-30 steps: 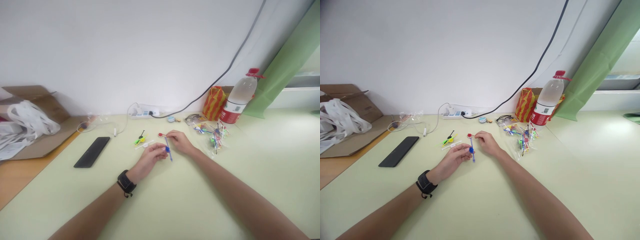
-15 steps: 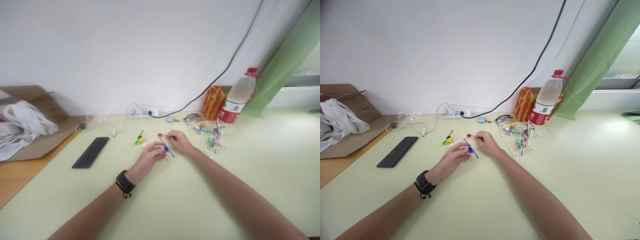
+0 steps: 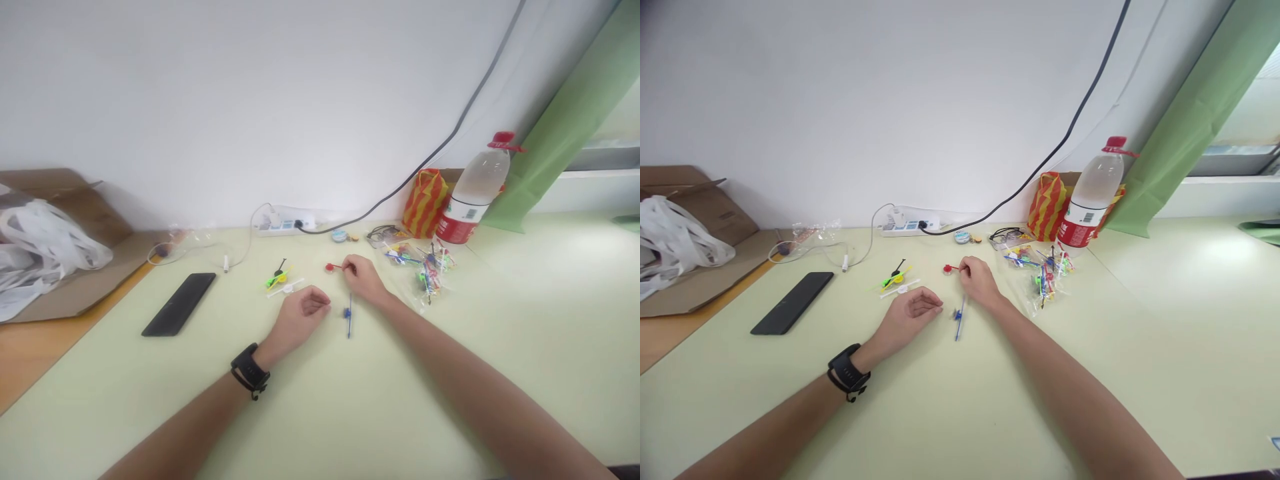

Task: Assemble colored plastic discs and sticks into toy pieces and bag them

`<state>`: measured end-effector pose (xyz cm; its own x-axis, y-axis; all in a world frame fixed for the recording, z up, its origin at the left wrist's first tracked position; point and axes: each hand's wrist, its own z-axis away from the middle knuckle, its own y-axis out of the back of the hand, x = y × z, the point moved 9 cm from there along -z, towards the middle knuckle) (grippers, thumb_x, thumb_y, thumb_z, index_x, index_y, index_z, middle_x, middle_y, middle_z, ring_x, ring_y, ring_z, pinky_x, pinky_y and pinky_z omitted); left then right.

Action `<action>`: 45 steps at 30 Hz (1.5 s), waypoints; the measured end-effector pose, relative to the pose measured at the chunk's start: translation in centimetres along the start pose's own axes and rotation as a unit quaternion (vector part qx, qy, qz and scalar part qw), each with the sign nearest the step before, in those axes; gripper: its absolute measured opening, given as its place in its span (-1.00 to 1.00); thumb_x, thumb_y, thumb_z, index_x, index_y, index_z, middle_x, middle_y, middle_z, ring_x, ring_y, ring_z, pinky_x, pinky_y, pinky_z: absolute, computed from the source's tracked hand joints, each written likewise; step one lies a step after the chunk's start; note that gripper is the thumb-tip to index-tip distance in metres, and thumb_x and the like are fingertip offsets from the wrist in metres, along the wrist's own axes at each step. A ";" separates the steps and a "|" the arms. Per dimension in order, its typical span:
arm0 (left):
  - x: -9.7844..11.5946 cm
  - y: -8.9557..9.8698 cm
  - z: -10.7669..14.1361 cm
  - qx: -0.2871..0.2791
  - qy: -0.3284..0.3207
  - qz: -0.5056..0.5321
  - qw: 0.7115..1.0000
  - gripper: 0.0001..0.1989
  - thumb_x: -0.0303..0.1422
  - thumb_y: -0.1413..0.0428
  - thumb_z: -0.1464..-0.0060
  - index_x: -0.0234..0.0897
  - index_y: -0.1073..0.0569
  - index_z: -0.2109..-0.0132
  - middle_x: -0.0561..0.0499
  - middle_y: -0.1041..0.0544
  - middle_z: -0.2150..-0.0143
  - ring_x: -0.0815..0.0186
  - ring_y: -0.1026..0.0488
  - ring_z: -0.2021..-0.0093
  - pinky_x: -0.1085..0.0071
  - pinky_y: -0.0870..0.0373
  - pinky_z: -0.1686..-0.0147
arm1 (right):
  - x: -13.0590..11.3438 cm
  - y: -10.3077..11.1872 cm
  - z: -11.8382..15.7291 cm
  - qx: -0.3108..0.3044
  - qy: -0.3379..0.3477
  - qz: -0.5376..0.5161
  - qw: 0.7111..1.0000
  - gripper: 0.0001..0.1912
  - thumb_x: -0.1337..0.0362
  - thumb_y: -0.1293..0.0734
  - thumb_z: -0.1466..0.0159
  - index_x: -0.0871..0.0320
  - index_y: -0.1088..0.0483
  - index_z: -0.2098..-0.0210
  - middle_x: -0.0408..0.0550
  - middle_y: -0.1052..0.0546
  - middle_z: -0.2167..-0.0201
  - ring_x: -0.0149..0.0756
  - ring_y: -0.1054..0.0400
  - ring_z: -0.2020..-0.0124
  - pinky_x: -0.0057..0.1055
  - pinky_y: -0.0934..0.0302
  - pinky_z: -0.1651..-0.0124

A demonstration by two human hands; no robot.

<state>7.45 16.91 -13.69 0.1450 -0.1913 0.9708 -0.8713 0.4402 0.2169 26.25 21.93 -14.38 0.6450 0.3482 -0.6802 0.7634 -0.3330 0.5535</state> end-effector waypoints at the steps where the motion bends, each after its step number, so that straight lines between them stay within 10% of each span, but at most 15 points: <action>1: 0.2 0.6 -0.1 0.023 -0.019 -0.024 0.999 -0.90 -0.34 -0.28 -0.13 -0.24 -0.55 0.20 -0.07 -0.61 0.21 0.19 -0.55 0.17 0.27 -0.46 0.06 | 0.0 0.0 0.0 0.000 0.001 0.001 1.000 -0.80 0.50 -0.20 -0.16 0.11 -0.38 0.42 -0.13 -0.48 0.44 -0.28 -0.34 0.39 -0.38 -0.17 0.26; 5: 2.4 1.7 0.6 0.071 -0.105 -0.111 0.986 -0.85 -0.35 -0.25 -0.18 -0.17 -0.60 0.08 -0.07 -0.61 0.09 0.17 -0.50 0.13 0.27 -0.40 0.00 | -0.2 -0.1 0.2 -0.004 0.008 0.002 1.000 -0.79 0.51 -0.19 -0.17 0.11 -0.38 0.37 -0.14 -0.45 0.43 -0.28 -0.33 0.38 -0.38 -0.15 0.28; 12: 4.4 -5.6 4.0 -0.204 -0.240 -0.299 0.901 -0.54 -0.29 -0.20 -0.27 0.00 -0.46 -0.29 0.00 -0.38 -0.39 -0.02 -0.22 -0.39 -0.01 -0.19 -0.36 | -1.6 -1.2 0.6 -0.058 0.082 0.005 0.995 -0.30 0.63 -0.12 -0.20 0.07 -0.33 -0.27 -0.02 -0.50 0.05 -0.23 -0.39 0.05 -0.29 -0.26 -0.08; 18: 4.2 -4.4 3.1 -0.150 -0.294 -0.419 0.846 -0.69 -0.34 -0.10 -0.34 -0.12 -0.49 -0.18 -0.04 -0.52 -0.25 0.02 -0.32 -0.28 0.02 -0.33 -0.22 | -3.1 -2.8 1.3 -0.125 0.161 0.053 0.978 -0.31 0.67 -0.17 -0.24 0.06 -0.38 -0.26 0.03 -0.46 -0.20 -0.13 -0.32 -0.11 -0.14 -0.23 -0.20; 32: 3.6 2.9 0.0 0.092 -0.166 -0.478 0.857 -0.70 -0.35 -0.16 -0.21 -0.21 -0.34 0.49 -0.02 -0.46 0.46 0.14 -0.40 0.28 0.21 -0.30 0.23 | -3.3 1.7 4.7 -0.086 0.086 0.082 0.989 -0.82 0.45 -0.19 -0.42 0.10 -0.37 0.13 0.04 -0.54 0.10 -0.10 -0.35 0.05 -0.14 -0.25 -0.05; 37: 3.8 -1.5 1.6 -0.032 -0.167 -0.311 0.935 -0.87 -0.27 -0.09 -0.34 -0.19 -0.47 0.07 -0.04 -0.55 0.10 0.18 -0.47 0.06 0.22 -0.39 0.02 | -5.1 3.5 9.6 -0.122 0.078 0.015 0.989 -0.78 0.49 -0.20 -0.40 0.07 -0.37 0.09 -0.01 -0.55 0.12 -0.15 -0.39 0.08 -0.17 -0.30 -0.01; 40: 3.8 -4.5 2.7 -0.108 -0.180 -0.282 0.936 -0.52 -0.21 -0.16 -0.30 -0.15 -0.32 -0.30 -0.12 -0.46 -0.22 0.08 -0.38 -0.21 0.11 -0.31 -0.20 | -6.6 3.4 11.0 -0.143 0.089 -0.031 0.985 -0.71 0.53 -0.19 -0.38 0.05 -0.40 0.09 -0.02 -0.57 0.09 -0.18 -0.42 0.05 -0.21 -0.32 -0.01; 45: 3.2 -5.4 2.2 -0.155 -0.158 -0.243 0.945 -0.77 -0.27 -0.10 -0.36 -0.12 -0.48 -0.11 -0.04 -0.57 -0.01 0.14 -0.46 -0.02 0.17 -0.38 -0.07 | -8.7 2.1 11.2 -0.200 0.122 -0.052 0.971 -0.67 0.56 -0.18 -0.38 0.06 -0.42 0.07 -0.03 -0.59 0.13 -0.23 -0.43 0.14 -0.29 -0.34 0.07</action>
<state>11.53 11.98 -11.97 0.3024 -0.6669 0.6810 -0.5518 0.4601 0.6955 21.89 8.35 -12.65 0.5161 0.5745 -0.6353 0.7449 0.0651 0.6640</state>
